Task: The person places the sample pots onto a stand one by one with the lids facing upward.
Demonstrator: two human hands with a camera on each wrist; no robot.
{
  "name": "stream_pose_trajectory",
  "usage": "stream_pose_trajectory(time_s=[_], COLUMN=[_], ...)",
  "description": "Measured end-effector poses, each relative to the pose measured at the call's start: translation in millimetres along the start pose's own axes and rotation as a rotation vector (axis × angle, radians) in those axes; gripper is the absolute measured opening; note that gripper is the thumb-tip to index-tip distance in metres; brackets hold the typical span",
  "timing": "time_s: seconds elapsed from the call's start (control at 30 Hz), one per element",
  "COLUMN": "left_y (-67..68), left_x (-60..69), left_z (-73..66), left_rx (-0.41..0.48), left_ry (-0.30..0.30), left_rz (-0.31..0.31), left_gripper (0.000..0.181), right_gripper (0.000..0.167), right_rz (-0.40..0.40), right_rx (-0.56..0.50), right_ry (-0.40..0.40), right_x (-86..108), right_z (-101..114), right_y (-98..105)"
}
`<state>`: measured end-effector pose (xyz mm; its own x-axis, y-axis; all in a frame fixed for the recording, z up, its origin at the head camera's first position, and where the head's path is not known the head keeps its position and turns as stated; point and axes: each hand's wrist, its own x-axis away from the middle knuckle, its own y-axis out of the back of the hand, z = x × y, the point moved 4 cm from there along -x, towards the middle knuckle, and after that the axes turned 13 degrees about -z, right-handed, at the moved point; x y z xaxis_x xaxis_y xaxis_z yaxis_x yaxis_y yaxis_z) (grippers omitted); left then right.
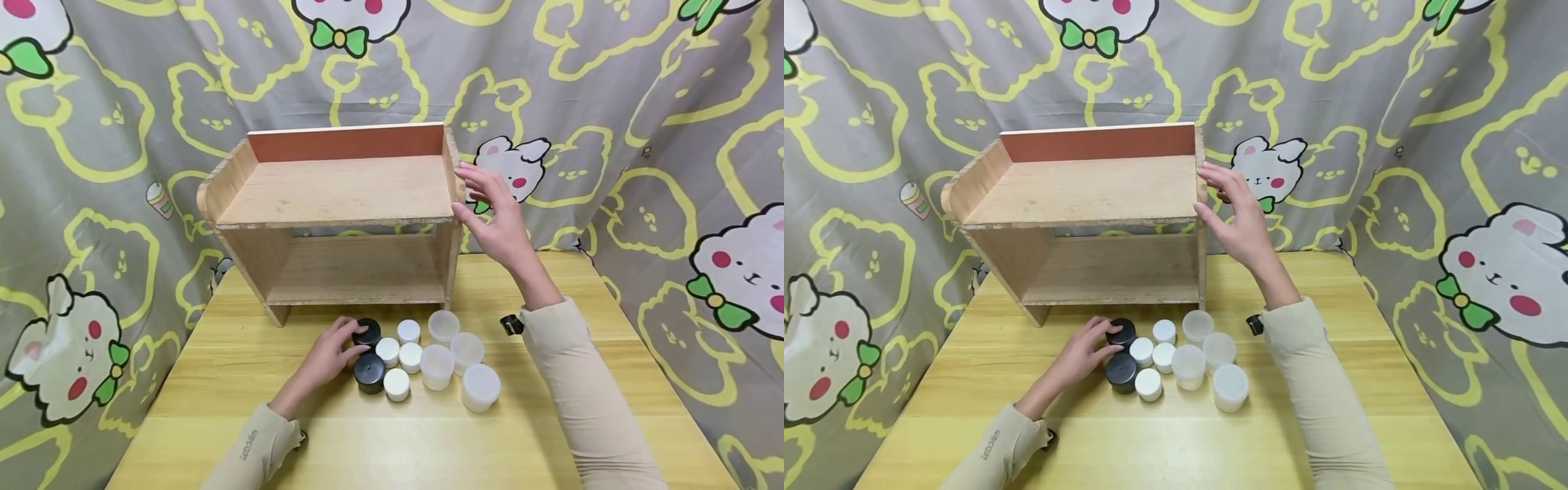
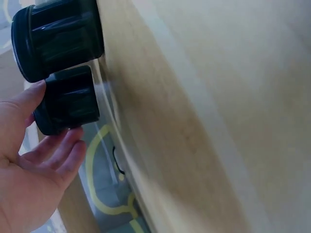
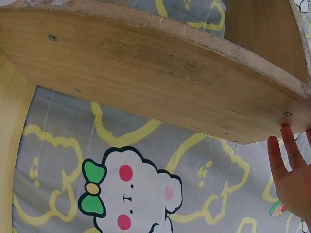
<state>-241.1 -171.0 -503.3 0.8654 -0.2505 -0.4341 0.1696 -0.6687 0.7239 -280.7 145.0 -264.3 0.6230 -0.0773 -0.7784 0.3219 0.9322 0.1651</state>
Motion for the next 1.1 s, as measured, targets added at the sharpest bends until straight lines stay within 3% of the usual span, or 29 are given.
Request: stream_pose_trajectory(time_s=[0.37, 0.7, 0.97, 1.1], left_y=[25.2, 52.5, 74.4, 86.7], left_x=[-4.7, -17.7, -29.2, -34.0], left_z=[-14.8, -38.8, -60.9, -72.1], left_rx=[0.049, 0.063, 0.1, 0.121], left_ry=[-0.027, -0.08, -0.138, -0.147], left_rz=[-0.046, -0.1, -0.142, -0.154], left_gripper=[0.034, 0.038, 0.039, 0.039], right_gripper=[0.048, 0.047, 0.049, 0.05], right_rz=[-0.004, -0.01, -0.014, -0.011], right_rx=[0.007, 0.002, 0.005, 0.003], right_ry=[-0.001, -0.003, 0.001, 0.004], right_x=[0.1, 0.0, -1.3, -1.6], right_z=[-13, 0, -31, -36], right_y=[-4, 0, -3, -3])
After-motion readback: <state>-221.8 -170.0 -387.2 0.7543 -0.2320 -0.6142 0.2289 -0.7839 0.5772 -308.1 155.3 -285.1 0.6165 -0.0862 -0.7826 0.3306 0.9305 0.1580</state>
